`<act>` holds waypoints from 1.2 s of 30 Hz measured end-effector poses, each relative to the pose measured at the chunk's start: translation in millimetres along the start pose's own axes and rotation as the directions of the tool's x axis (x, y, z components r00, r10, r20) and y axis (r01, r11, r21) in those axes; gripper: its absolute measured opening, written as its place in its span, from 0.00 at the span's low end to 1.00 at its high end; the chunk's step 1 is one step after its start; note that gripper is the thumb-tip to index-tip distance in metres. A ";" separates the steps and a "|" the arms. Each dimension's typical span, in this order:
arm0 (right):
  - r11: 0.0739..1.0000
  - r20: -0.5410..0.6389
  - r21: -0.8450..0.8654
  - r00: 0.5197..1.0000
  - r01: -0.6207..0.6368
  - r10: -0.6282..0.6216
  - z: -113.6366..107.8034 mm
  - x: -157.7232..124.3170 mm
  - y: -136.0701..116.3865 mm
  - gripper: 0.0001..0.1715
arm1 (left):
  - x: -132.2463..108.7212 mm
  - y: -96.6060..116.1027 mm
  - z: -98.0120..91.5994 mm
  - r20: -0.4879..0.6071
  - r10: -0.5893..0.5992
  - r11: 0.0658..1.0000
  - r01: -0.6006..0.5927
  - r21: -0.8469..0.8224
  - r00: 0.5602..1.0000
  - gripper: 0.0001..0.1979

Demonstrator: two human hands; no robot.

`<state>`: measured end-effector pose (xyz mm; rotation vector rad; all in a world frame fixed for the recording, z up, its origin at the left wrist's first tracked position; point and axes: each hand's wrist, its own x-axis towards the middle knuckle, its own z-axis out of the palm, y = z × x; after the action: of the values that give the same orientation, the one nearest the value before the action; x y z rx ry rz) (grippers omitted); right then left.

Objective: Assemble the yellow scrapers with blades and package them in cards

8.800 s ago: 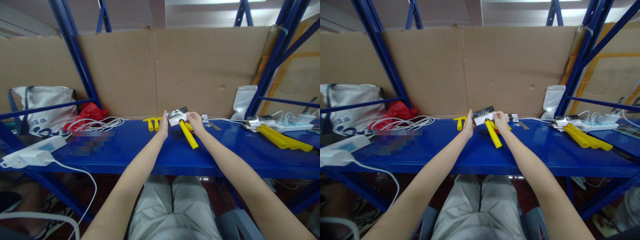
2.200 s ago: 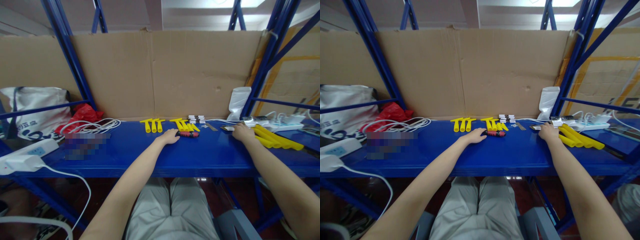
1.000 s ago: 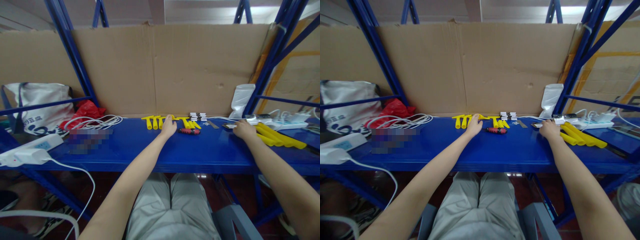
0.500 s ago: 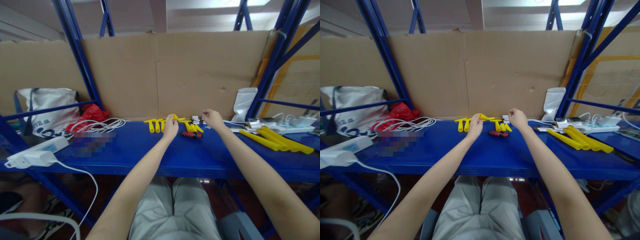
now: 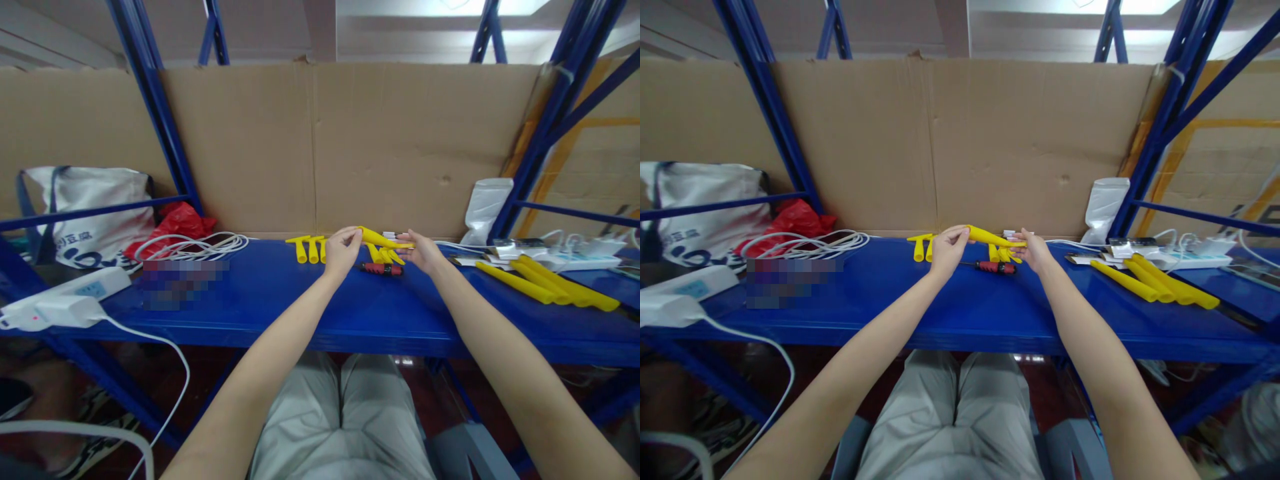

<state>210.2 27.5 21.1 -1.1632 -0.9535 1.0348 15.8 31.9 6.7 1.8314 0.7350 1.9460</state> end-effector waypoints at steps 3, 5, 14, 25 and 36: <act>0.990 0.003 0.140 1.000 -0.007 0.007 3.7 -1.1 -0.3 0.07 | 0.2 -2.4 2.1 0.014 -0.016 0.998 0.017 -0.057 1.000 0.13; 0.984 -0.041 0.172 0.999 0.041 -0.035 5.5 -0.8 0.7 0.09 | 0.4 -3.3 2.3 0.030 -0.005 1.000 0.006 -0.023 1.000 0.11; 0.957 -0.237 0.270 0.971 0.103 -0.038 8.4 -0.5 -0.3 0.11 | -5.8 -2.6 -1.1 0.220 -0.045 0.943 -0.032 0.331 0.974 0.12; 0.970 -0.238 0.228 0.971 0.079 -0.023 7.3 0.4 1.6 0.09 | -11.7 -0.6 -3.3 0.533 -0.160 0.845 -0.163 0.509 0.831 0.19; 0.994 -0.125 -0.056 0.987 0.096 -0.103 17.1 -7.2 5.4 0.13 | -12.8 4.3 -5.6 0.552 -0.318 0.729 -0.173 0.662 0.771 0.27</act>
<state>191.2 25.2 17.9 -1.1958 -0.9304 0.8509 11.7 20.3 -1.0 2.6110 1.3611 0.8505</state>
